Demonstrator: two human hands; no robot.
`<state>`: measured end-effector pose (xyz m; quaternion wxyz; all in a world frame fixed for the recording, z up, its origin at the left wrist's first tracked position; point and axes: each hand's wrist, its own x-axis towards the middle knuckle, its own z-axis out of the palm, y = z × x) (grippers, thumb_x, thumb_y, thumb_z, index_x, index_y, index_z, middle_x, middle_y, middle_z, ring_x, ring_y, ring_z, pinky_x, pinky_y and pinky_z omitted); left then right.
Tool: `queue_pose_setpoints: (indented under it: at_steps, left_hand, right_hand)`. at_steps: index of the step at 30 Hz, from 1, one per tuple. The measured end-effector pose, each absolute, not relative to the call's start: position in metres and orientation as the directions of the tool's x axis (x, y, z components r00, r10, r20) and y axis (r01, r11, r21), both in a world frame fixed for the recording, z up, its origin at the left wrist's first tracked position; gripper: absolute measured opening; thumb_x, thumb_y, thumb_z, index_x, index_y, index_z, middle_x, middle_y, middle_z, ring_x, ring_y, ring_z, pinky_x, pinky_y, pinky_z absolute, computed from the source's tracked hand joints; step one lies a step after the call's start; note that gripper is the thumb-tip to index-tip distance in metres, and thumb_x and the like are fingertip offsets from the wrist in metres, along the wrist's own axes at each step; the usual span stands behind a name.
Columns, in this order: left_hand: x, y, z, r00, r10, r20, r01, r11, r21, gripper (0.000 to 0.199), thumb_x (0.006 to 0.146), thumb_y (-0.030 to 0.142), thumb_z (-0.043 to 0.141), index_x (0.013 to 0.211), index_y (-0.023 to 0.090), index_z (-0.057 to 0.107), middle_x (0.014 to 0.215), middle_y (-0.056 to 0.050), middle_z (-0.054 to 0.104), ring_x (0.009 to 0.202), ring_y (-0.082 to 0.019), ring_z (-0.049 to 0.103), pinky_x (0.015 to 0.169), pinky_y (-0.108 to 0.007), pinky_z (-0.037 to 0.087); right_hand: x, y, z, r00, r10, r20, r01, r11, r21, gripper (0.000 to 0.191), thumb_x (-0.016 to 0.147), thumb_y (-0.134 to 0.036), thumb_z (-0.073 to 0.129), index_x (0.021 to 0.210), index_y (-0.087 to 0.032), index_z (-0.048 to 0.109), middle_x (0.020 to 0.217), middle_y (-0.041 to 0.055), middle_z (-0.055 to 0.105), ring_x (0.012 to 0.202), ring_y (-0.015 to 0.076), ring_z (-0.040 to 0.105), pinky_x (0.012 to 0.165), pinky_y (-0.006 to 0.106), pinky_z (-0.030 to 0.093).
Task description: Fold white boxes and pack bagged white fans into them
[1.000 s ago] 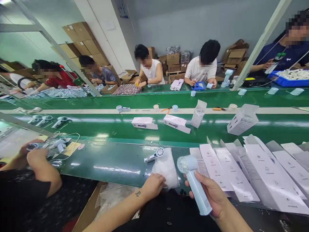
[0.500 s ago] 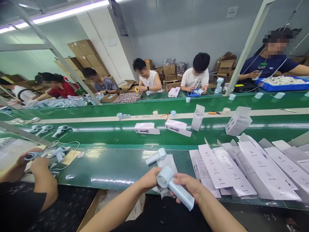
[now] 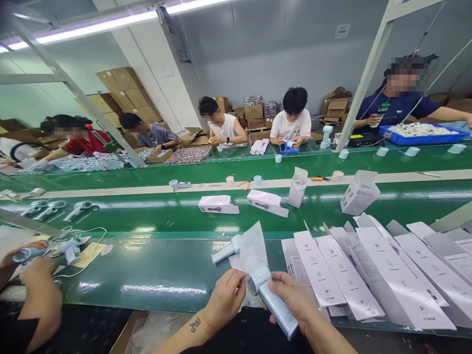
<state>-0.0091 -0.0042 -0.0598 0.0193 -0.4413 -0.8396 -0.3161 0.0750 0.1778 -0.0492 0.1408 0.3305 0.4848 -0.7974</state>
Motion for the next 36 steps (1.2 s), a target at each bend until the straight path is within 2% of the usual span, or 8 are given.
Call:
queue_pose_setpoints:
  at_steps: [4,10,13,16,23,28,33,36]
  left_hand:
    - [-0.013,0.021,-0.056,-0.394,0.882,0.258,0.857,0.251,0.451,0.025,0.084,0.014,0.041,0.098,0.017,0.062,0.083,-0.010,0.065,0.079,-0.022,0.061,0.071,-0.031,0.050]
    - [-0.034,0.037,-0.020,-0.610,0.775,0.169,0.657,0.375,0.654,0.031,0.078,0.012,0.044,0.103,0.018,0.062,0.079,-0.004,0.062,0.072,-0.016,0.058,0.068,-0.027,0.047]
    - [-0.040,0.027,0.002,-0.641,0.763,0.083,0.578,0.409,0.706,0.032,0.072,0.010,0.047,0.096,0.019,0.066,0.073,-0.001,0.060,0.067,-0.015,0.055,0.063,-0.024,0.043]
    - [-0.048,0.023,0.021,-0.709,0.703,0.052,0.495,0.444,0.747,0.036,0.067,0.009,0.048,0.094,0.019,0.069,0.072,0.000,0.059,0.068,-0.014,0.056,0.065,-0.024,0.041]
    - [-0.069,0.032,0.046,-0.756,0.655,-0.021,0.360,0.443,0.821,0.030,0.063,0.009,0.045,0.075,0.019,0.070,0.070,-0.002,0.062,0.067,-0.015,0.053,0.063,-0.025,0.039]
    - [-0.087,0.025,0.055,-0.878,0.454,-0.151,-0.031,0.260,0.965,0.024,0.065,0.024,0.057,0.083,0.017,0.071,0.070,-0.002,0.062,0.066,-0.015,0.053,0.062,-0.024,0.041]
    - [-0.092,0.036,-0.002,-0.825,0.459,-0.330,-0.241,0.242,0.940,0.024,0.062,0.028,0.061,0.081,0.016,0.068,0.060,0.003,0.051,0.054,-0.010,0.041,0.054,-0.022,0.033]
    - [-0.093,0.045,-0.047,-0.782,0.515,-0.351,-0.234,0.278,0.931,0.045,0.063,0.027,0.056,0.107,0.018,0.066,0.061,0.005,0.047,0.056,-0.011,0.042,0.056,-0.023,0.036]
  right_hand:
    - [0.057,0.169,-0.056,-0.744,0.190,-0.641,0.564,-0.336,-0.754,0.033,0.072,-0.042,0.058,0.098,-0.025,0.045,0.064,-0.0035,0.059,0.051,0.0169,0.060,0.047,0.028,0.048]
    - [0.051,0.195,-0.042,-0.764,0.211,-0.609,0.610,-0.071,-0.789,0.022,0.078,-0.034,0.054,0.063,-0.024,0.040,0.055,-0.0042,0.047,0.056,0.0159,0.051,0.054,0.027,0.036]
    - [0.048,0.217,-0.006,-0.886,0.188,-0.425,0.464,0.351,-0.813,0.020,0.077,-0.024,0.058,0.062,-0.022,0.046,0.061,-0.0016,0.052,0.062,0.0159,0.047,0.058,0.028,0.030]
    - [0.036,0.228,0.034,-0.945,0.048,-0.324,0.273,0.664,-0.697,0.007,0.082,-0.019,0.049,0.075,-0.022,0.048,0.068,0.0001,0.056,0.062,0.0163,0.049,0.057,0.028,0.028]
    - [-0.004,0.233,0.072,-0.926,-0.059,-0.372,0.285,0.537,-0.794,0.024,0.069,-0.011,0.050,0.090,-0.023,0.055,0.058,-0.0069,0.053,0.052,0.0123,0.051,0.048,0.023,0.029]
    - [-0.023,0.234,0.068,-0.858,-0.008,-0.514,0.510,0.110,-0.853,0.019,0.068,-0.017,0.044,0.082,-0.022,0.055,0.048,-0.0094,0.053,0.034,0.0088,0.046,0.037,0.020,0.031]
    - [-0.054,0.230,0.038,-0.862,0.040,-0.506,0.491,-0.188,-0.851,0.015,0.061,-0.015,0.048,0.072,-0.021,0.056,0.041,-0.0099,0.052,0.031,0.0065,0.043,0.034,0.016,0.031]
    - [-0.082,0.234,0.024,-0.832,-0.035,-0.553,0.543,-0.249,-0.802,0.015,0.062,-0.011,0.052,0.071,-0.018,0.061,0.039,-0.0068,0.053,0.029,0.0082,0.041,0.032,0.018,0.031]
